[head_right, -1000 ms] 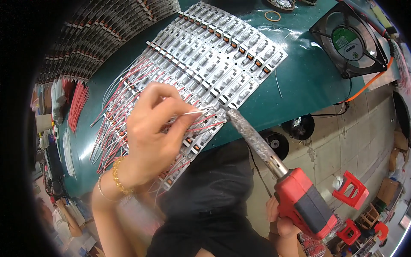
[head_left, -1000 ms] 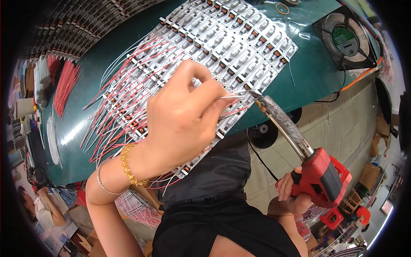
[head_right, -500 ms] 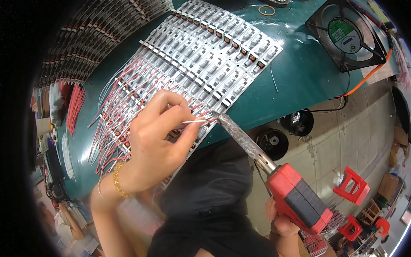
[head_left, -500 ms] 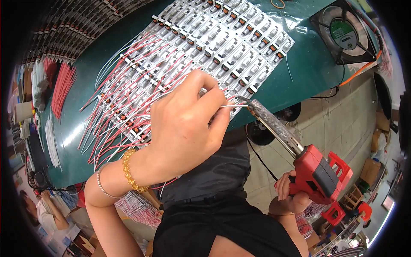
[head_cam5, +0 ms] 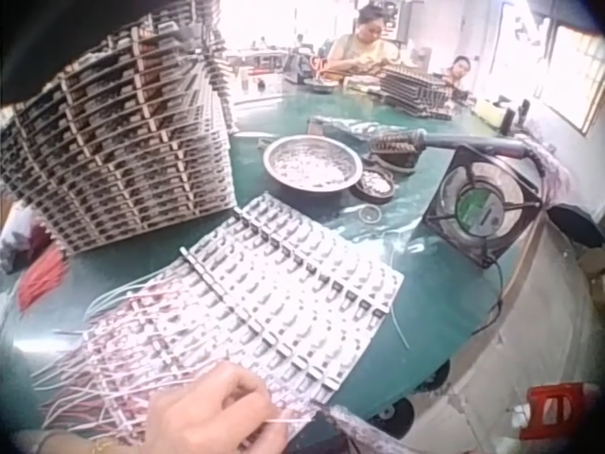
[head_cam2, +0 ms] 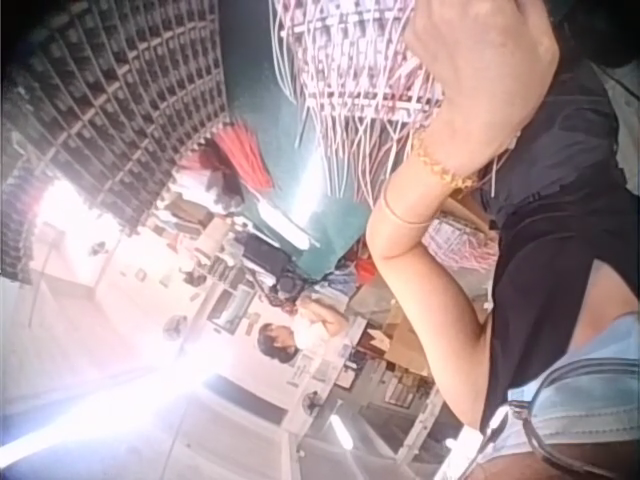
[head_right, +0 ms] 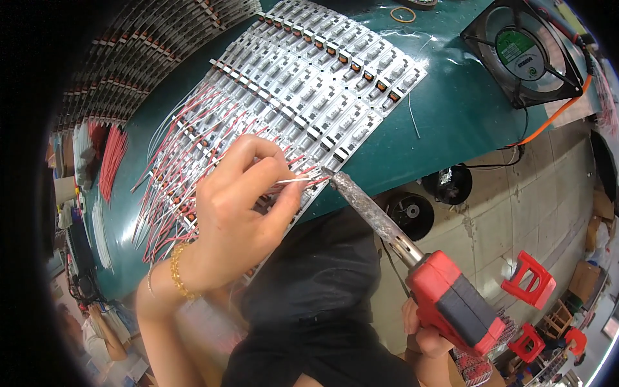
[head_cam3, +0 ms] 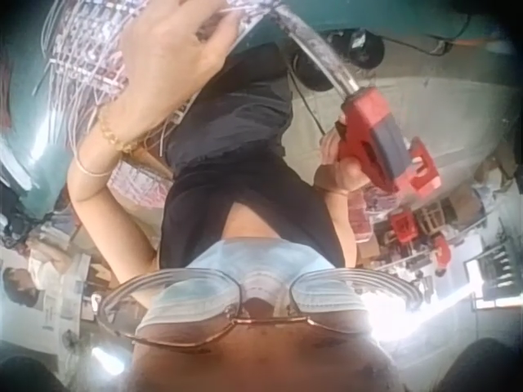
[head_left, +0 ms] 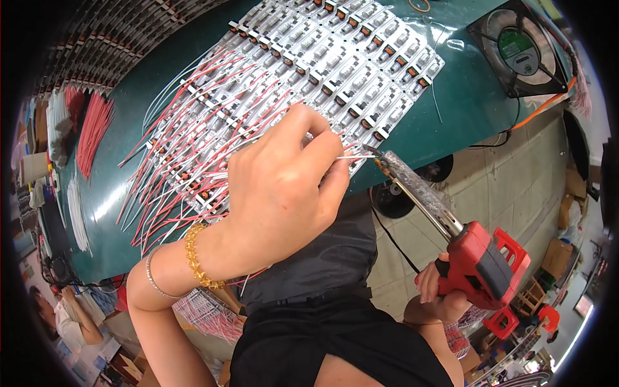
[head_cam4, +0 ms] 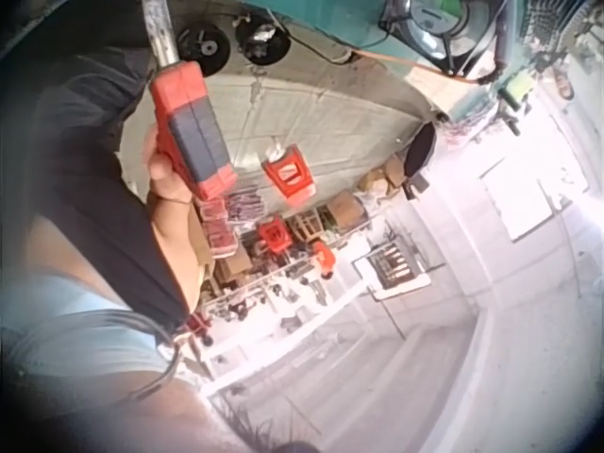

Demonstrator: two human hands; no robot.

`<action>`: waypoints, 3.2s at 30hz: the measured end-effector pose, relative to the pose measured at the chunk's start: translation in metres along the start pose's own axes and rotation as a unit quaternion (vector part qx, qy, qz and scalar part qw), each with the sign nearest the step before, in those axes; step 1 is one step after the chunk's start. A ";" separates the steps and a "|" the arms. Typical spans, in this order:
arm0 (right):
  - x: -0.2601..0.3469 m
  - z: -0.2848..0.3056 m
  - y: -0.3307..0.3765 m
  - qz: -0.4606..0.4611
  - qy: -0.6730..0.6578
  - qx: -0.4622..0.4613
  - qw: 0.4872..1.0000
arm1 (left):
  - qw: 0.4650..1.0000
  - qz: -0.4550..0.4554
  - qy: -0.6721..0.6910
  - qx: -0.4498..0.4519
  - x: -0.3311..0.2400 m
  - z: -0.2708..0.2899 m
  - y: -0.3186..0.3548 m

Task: The person solders red wires onto a circuit board panel using a soldering iron, then solders white wires onto the board.

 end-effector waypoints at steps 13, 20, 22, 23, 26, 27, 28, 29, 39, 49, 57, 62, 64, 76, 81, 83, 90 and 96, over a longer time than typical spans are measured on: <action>0.000 0.002 -0.003 0.022 0.019 -0.012 1.000 | 1.000 0.002 -0.003 0.022 -0.001 0.003 -0.002; -0.004 -0.002 -0.009 0.037 -0.009 -0.040 0.998 | 0.998 0.003 0.028 0.049 0.000 0.007 -0.004; -0.003 -0.003 -0.011 0.040 -0.018 -0.047 0.998 | 0.996 0.021 0.065 0.063 0.001 0.010 -0.007; 0.000 -0.003 -0.011 0.045 -0.025 -0.057 0.997 | 0.994 -0.005 0.062 0.091 0.000 0.010 -0.010; 0.005 -0.011 -0.019 0.066 -0.019 -0.073 0.995 | 0.991 -0.041 0.029 0.125 0.002 0.010 -0.011; 0.004 -0.012 -0.022 0.066 -0.020 -0.073 0.995 | 0.990 -0.052 0.001 0.131 0.003 0.010 -0.011; 0.003 -0.013 -0.024 0.068 -0.030 -0.074 0.994 | 0.990 -0.053 0.001 0.131 0.004 0.007 -0.010; 0.001 -0.015 -0.027 0.069 -0.042 -0.074 0.994 | 0.990 -0.079 -0.043 0.111 0.007 0.005 -0.007; 0.002 -0.029 -0.051 0.079 -0.055 -0.039 0.995 | 0.966 -0.181 -0.171 0.073 0.010 0.011 0.002; 0.025 -0.066 -0.122 0.110 -0.056 0.012 0.992 | 0.973 -0.165 -0.137 -0.086 0.041 0.040 -0.005; 0.000 -0.102 -0.108 0.073 -0.052 0.039 0.995 | 0.984 -0.134 -0.115 -0.016 0.062 0.059 0.024; -0.002 -0.123 -0.084 -0.054 -0.038 0.113 0.991 | 0.993 -0.082 -0.058 -0.063 0.066 0.111 0.051; -0.002 -0.129 -0.083 -0.055 -0.017 0.123 0.991 | 0.951 0.245 0.153 -0.109 0.076 0.142 0.057; 0.041 -0.131 -0.092 0.118 0.183 0.066 0.974 | 0.973 0.211 0.087 -0.027 0.155 0.116 -0.005; 0.030 -0.151 -0.110 0.146 0.121 -0.004 0.982 | 0.964 0.224 0.138 0.038 0.167 0.091 -0.023; 0.019 -0.146 -0.118 0.125 0.143 0.012 0.982 | 0.956 0.241 0.157 0.060 0.164 0.083 -0.027; 0.010 -0.144 -0.130 0.057 0.116 -0.013 0.991 | 0.962 0.242 0.119 0.036 0.160 0.082 -0.029; 0.006 -0.135 -0.130 0.021 0.122 0.004 0.992 | 0.961 0.253 0.105 0.045 0.162 0.079 -0.031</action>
Point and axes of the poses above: each hand's wrist, its own y-axis away from the middle knuckle, its own z-axis out of the back of the hand, x = y × z, the point moved 4 cm from there along -y, towards the middle knuckle, and after that the axes turned 5 degrees about -y, right-handed, at the moved point
